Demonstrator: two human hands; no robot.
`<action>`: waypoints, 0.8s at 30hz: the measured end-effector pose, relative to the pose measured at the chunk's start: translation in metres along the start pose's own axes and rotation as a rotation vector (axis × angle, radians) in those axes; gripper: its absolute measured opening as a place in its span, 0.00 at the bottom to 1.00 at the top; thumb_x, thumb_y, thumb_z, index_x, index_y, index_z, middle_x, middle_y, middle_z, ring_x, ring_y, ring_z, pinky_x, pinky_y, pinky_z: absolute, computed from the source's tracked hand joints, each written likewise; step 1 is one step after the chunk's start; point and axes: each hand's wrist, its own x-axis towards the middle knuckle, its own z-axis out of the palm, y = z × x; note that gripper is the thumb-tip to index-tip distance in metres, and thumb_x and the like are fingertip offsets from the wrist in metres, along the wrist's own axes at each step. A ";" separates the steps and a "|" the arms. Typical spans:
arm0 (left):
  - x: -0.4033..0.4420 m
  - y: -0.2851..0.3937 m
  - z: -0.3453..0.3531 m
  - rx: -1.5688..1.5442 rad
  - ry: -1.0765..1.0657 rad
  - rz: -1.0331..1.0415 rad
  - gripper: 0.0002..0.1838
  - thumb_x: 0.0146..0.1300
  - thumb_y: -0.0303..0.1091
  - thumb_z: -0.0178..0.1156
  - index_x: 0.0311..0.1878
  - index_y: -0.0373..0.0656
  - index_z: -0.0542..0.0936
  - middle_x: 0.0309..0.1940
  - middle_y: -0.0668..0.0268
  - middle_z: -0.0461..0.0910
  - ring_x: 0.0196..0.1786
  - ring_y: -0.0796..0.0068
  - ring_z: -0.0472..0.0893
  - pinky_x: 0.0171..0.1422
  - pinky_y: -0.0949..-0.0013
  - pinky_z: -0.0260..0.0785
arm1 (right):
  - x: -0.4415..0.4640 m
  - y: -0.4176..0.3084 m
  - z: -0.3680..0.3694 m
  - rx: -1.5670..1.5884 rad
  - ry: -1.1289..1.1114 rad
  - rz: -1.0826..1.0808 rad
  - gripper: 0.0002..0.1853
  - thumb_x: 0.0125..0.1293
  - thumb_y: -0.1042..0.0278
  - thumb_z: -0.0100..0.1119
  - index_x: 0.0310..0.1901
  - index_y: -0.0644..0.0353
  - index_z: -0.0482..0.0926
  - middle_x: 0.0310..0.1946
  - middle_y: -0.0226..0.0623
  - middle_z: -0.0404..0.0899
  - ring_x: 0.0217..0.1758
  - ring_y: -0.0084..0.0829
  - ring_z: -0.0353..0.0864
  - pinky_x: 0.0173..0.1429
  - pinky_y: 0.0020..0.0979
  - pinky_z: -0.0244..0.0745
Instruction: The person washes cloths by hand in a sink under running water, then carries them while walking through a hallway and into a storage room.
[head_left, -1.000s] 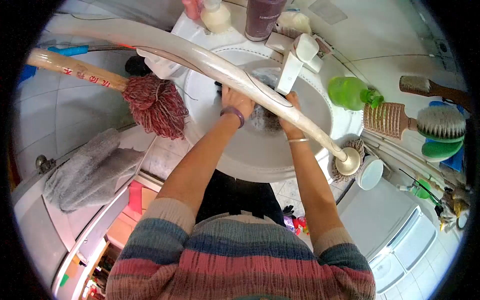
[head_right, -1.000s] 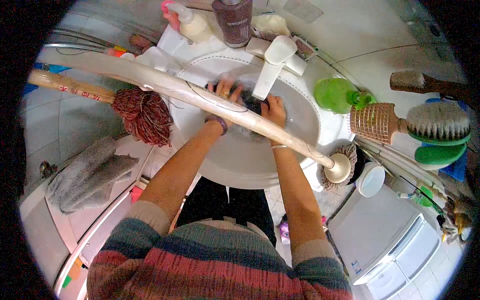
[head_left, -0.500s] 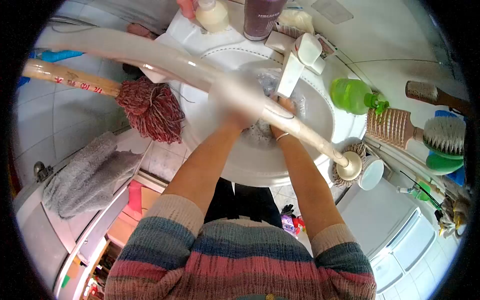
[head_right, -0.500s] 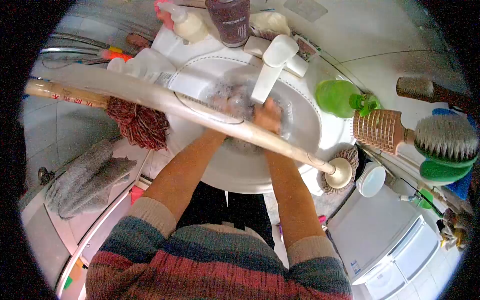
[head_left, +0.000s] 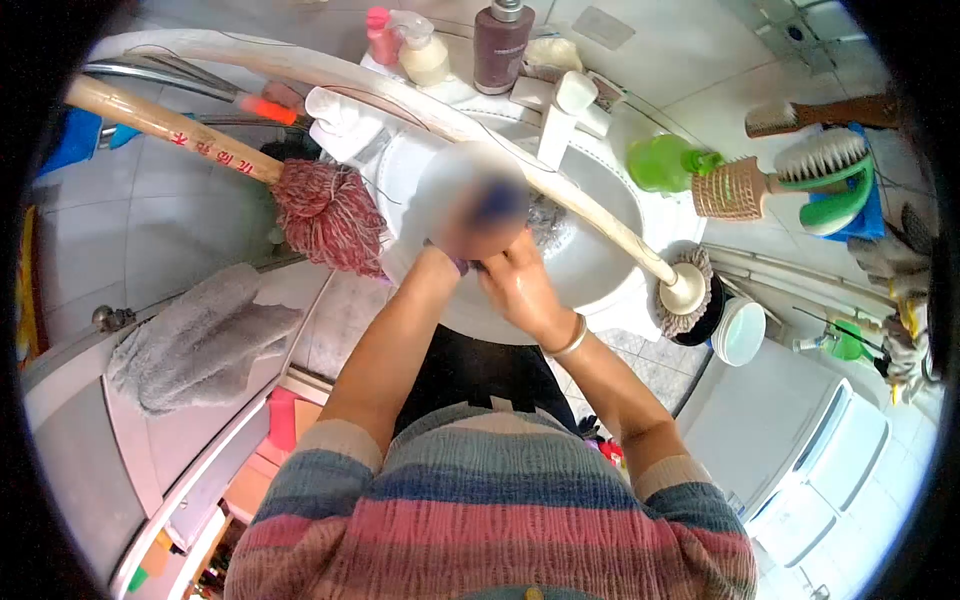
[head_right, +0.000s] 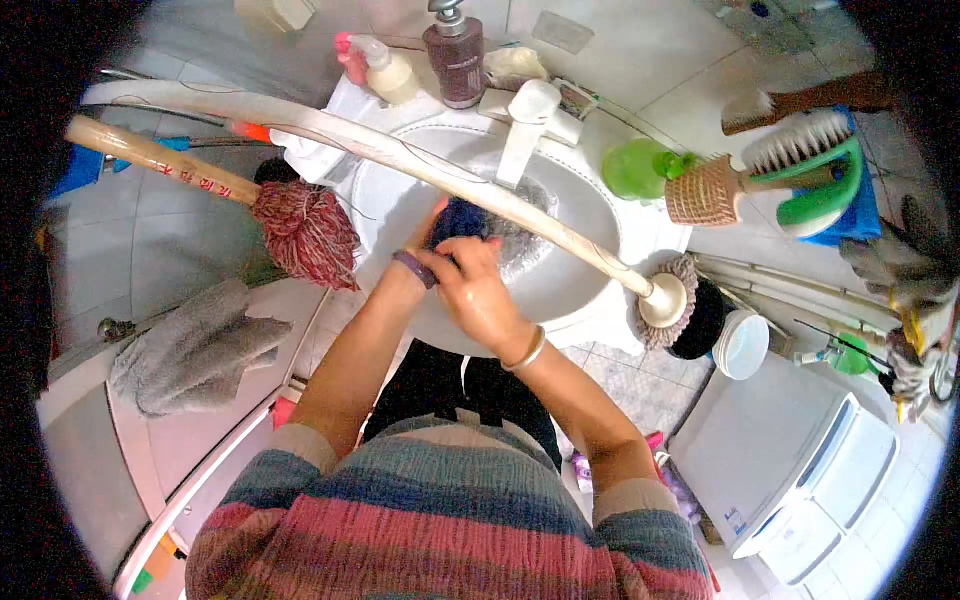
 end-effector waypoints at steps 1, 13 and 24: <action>-0.001 0.002 0.001 0.024 -0.014 -0.047 0.13 0.64 0.37 0.48 0.46 0.40 0.72 0.38 0.64 0.74 0.39 0.73 0.75 0.43 0.71 0.73 | -0.005 -0.008 -0.005 0.032 -0.004 0.004 0.23 0.39 0.80 0.59 0.43 0.60 0.77 0.38 0.41 0.69 0.46 0.41 0.69 0.55 0.40 0.63; -0.049 0.013 0.027 0.041 0.212 -0.238 0.24 0.52 0.61 0.58 0.41 0.52 0.76 0.37 0.67 0.78 0.40 0.71 0.76 0.42 0.64 0.69 | -0.007 0.034 -0.006 0.906 0.283 0.668 0.14 0.50 0.82 0.54 0.42 0.64 0.77 0.35 0.36 0.75 0.40 0.30 0.74 0.47 0.27 0.70; -0.063 -0.013 0.030 -0.182 0.035 -0.055 0.24 0.62 0.46 0.53 0.54 0.36 0.68 0.51 0.55 0.71 0.54 0.59 0.71 0.59 0.58 0.67 | -0.005 0.095 0.043 1.672 0.307 1.045 0.16 0.62 0.63 0.53 0.49 0.61 0.72 0.41 0.34 0.76 0.43 0.29 0.75 0.50 0.29 0.71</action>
